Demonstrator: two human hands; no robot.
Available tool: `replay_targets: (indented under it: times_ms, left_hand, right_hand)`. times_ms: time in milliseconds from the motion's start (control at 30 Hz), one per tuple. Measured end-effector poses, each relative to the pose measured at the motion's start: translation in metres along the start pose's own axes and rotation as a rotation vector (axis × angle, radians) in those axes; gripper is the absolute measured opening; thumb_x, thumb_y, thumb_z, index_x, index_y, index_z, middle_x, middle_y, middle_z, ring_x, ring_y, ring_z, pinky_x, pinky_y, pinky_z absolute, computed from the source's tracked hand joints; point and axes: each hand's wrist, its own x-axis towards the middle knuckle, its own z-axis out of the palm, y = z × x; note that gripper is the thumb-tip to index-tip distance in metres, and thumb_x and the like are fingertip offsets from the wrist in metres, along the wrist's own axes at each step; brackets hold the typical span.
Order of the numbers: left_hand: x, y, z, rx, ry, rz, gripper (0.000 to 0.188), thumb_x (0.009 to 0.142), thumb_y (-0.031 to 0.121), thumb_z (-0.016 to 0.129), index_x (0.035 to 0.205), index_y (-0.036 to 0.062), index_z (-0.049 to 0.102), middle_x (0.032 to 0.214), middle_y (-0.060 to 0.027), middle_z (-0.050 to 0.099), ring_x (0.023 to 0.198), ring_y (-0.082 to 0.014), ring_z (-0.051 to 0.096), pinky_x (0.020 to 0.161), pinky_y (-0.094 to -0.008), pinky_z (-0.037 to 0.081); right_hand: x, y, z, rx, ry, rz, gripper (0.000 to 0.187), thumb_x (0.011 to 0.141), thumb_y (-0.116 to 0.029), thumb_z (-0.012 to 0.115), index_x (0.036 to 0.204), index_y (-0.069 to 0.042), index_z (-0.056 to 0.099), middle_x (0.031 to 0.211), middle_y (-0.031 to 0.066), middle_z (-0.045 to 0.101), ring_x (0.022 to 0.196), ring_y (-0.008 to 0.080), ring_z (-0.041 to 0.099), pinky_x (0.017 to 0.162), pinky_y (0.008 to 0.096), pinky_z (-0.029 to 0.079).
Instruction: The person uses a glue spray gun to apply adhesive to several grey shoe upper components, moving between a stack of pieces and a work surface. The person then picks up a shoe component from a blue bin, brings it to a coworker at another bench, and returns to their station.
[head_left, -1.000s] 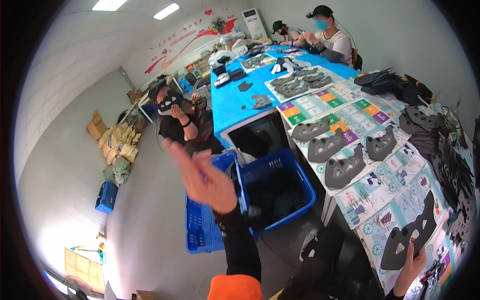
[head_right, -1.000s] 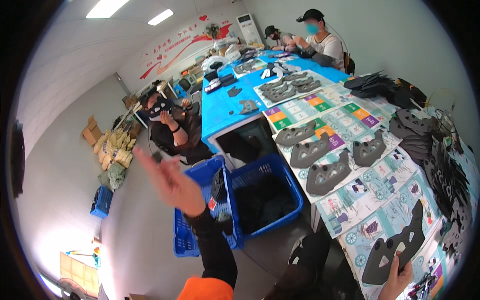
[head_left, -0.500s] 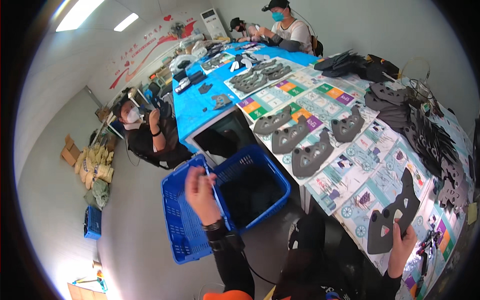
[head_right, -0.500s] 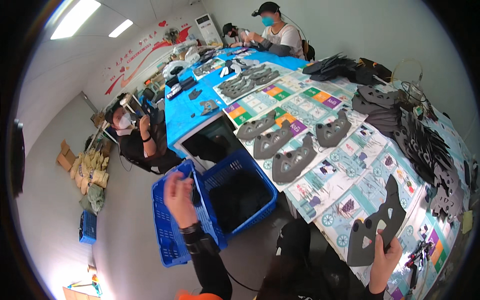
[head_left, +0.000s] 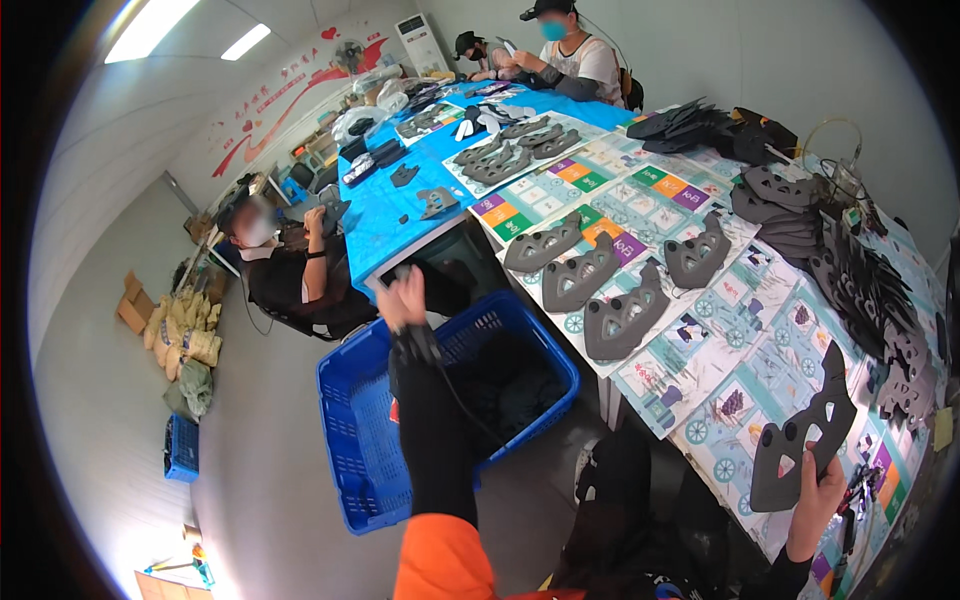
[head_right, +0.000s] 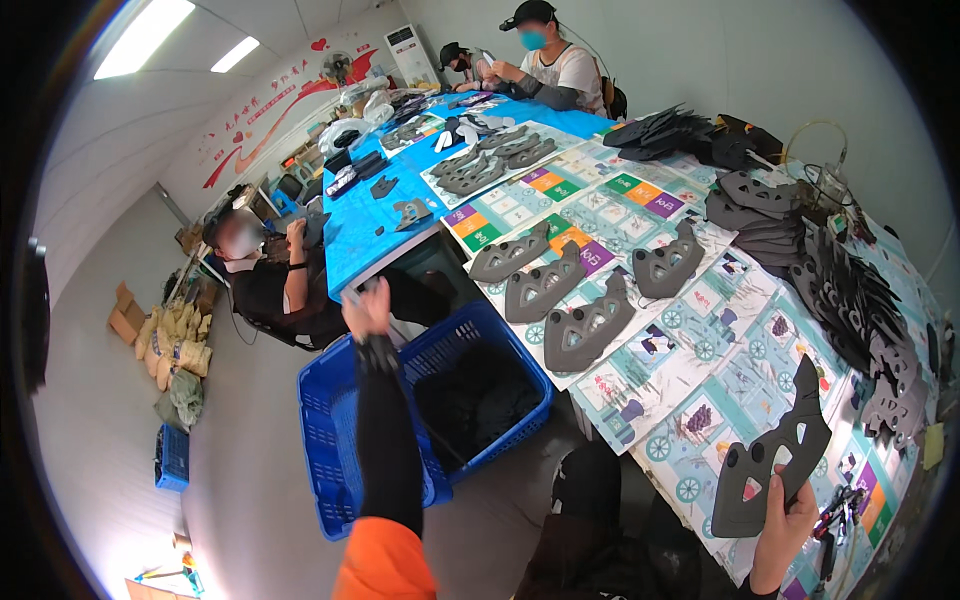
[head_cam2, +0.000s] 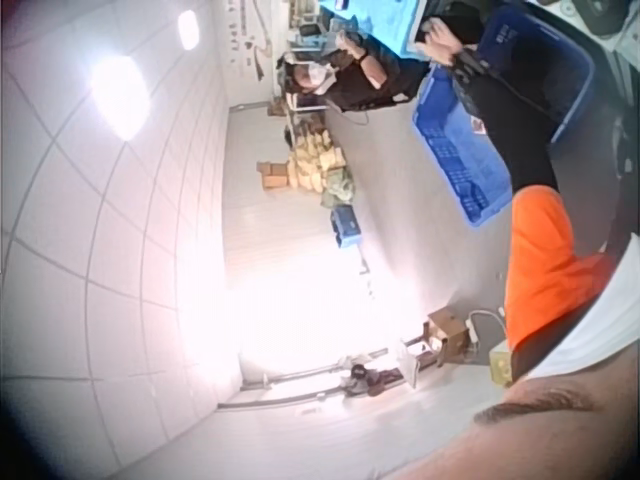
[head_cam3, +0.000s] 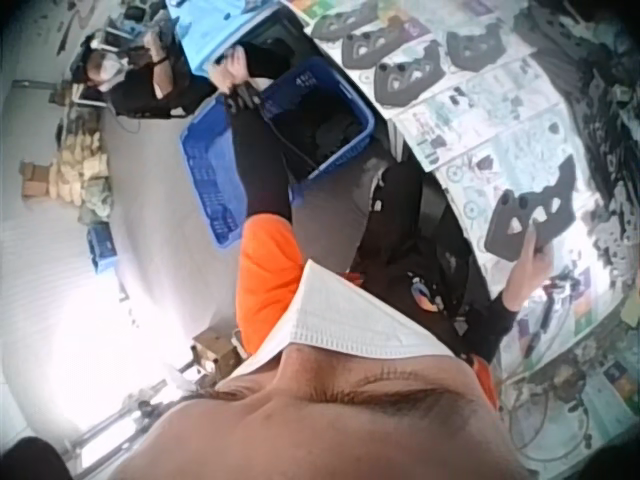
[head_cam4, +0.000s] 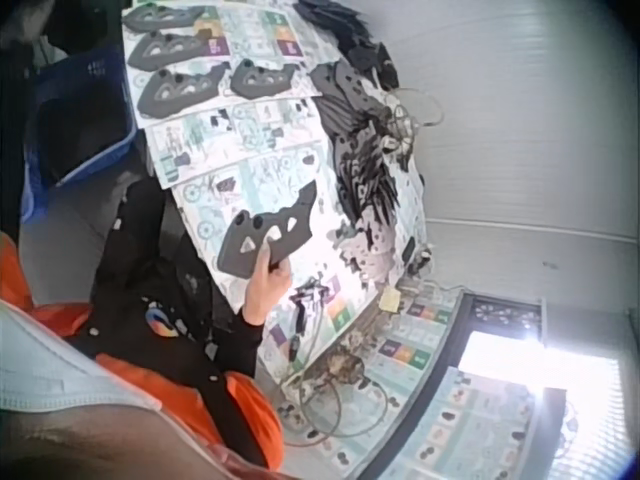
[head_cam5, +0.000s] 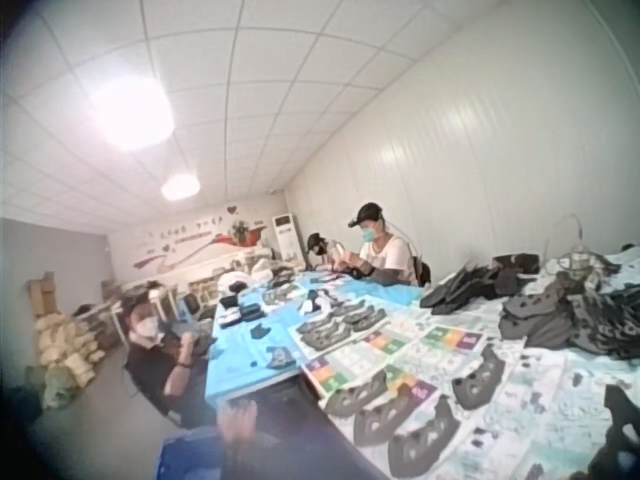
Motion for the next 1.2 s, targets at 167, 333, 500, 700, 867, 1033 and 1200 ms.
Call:
replay_targets:
  times_ms: [167, 333, 500, 700, 867, 1033, 1200]
  left_hand:
    - [0.008, 0.009, 0.040, 0.390, 0.151, -0.014, 0.099, 0.100, 0.064, 0.044, 0.157, -0.0095, 0.008, 0.163, -0.0296, 0.019, 0.149, -0.0414, 0.032, 0.117, -0.0537, 0.039]
    - [-0.131, -0.042, -0.026, 0.435, -0.168, -0.520, 0.028, 0.105, 0.029, 0.045, 0.096, 0.0061, 0.057, 0.095, -0.0100, 0.063, 0.085, -0.0236, 0.061, 0.073, -0.0334, 0.049]
    - [-0.343, -0.113, 0.031, 0.848, -0.325, -0.777, 0.039, 0.109, 0.032, 0.044, 0.112, -0.0007, 0.065, 0.088, -0.0040, 0.065, 0.077, -0.0128, 0.062, 0.069, -0.0265, 0.051]
    - [-0.473, -0.142, 0.119, 0.551, -0.725, -1.004, 0.047, 0.111, 0.037, 0.045, 0.143, 0.0031, 0.050, 0.117, -0.0043, 0.066, 0.096, -0.0100, 0.062, 0.078, -0.0260, 0.048]
    - [-0.487, -0.161, 0.157, 0.983, -0.910, -0.423, 0.022, 0.103, 0.019, 0.059, 0.108, -0.0028, 0.058, 0.088, -0.0202, 0.062, 0.074, -0.0299, 0.059, 0.071, -0.0370, 0.048]
    - [-0.501, -0.179, 0.164, 1.009, -1.003, -0.466, 0.020, 0.103, 0.017, 0.060, 0.111, -0.0010, 0.061, 0.086, -0.0190, 0.063, 0.072, -0.0281, 0.059, 0.070, -0.0340, 0.048]
    - [-0.512, -0.207, 0.162, 0.999, -0.955, -0.465, 0.019, 0.103, 0.018, 0.060, 0.109, -0.0008, 0.059, 0.081, -0.0152, 0.061, 0.069, -0.0220, 0.053, 0.068, -0.0330, 0.046]
  right_hand:
    - [-0.004, 0.001, -0.012, -0.072, 0.029, 0.026, 0.021, 0.099, -0.009, 0.066, 0.112, 0.007, 0.068, 0.093, 0.0000, 0.065, 0.082, 0.0049, 0.052, 0.072, 0.0219, 0.039]
    - [-0.005, -0.005, -0.010, -0.019, -0.007, 0.029, 0.020, 0.098, -0.006, 0.065, 0.114, 0.006, 0.067, 0.095, 0.0022, 0.066, 0.084, 0.0063, 0.055, 0.074, 0.0225, 0.042]
    - [-0.007, -0.024, 0.005, 0.289, -0.055, 0.014, 0.025, 0.095, 0.000, 0.065, 0.120, 0.004, 0.061, 0.105, 0.0049, 0.066, 0.094, 0.0092, 0.059, 0.083, 0.0236, 0.045]
    - [-0.026, -0.030, 0.047, 0.447, -0.388, 0.146, 0.029, 0.089, 0.006, 0.068, 0.116, 0.001, 0.059, 0.103, 0.0030, 0.062, 0.093, 0.0116, 0.058, 0.086, 0.0256, 0.044]
    - [-0.022, -0.021, 0.028, 0.402, -0.272, 0.217, 0.012, 0.104, -0.012, 0.058, 0.111, -0.002, 0.059, 0.090, -0.0007, 0.064, 0.075, 0.0036, 0.055, 0.064, 0.0199, 0.041]
    - [0.015, 0.004, -0.025, 0.052, -0.340, 0.106, 0.010, 0.103, -0.013, 0.060, 0.106, -0.003, 0.058, 0.082, -0.0035, 0.061, 0.064, 0.0010, 0.049, 0.052, 0.0203, 0.034]
    - [0.022, -0.021, -0.034, -0.454, -0.034, -0.355, 0.038, 0.099, -0.003, 0.059, 0.136, 0.001, 0.054, 0.112, 0.0107, 0.066, 0.072, 0.0086, 0.056, 0.057, 0.0229, 0.043]
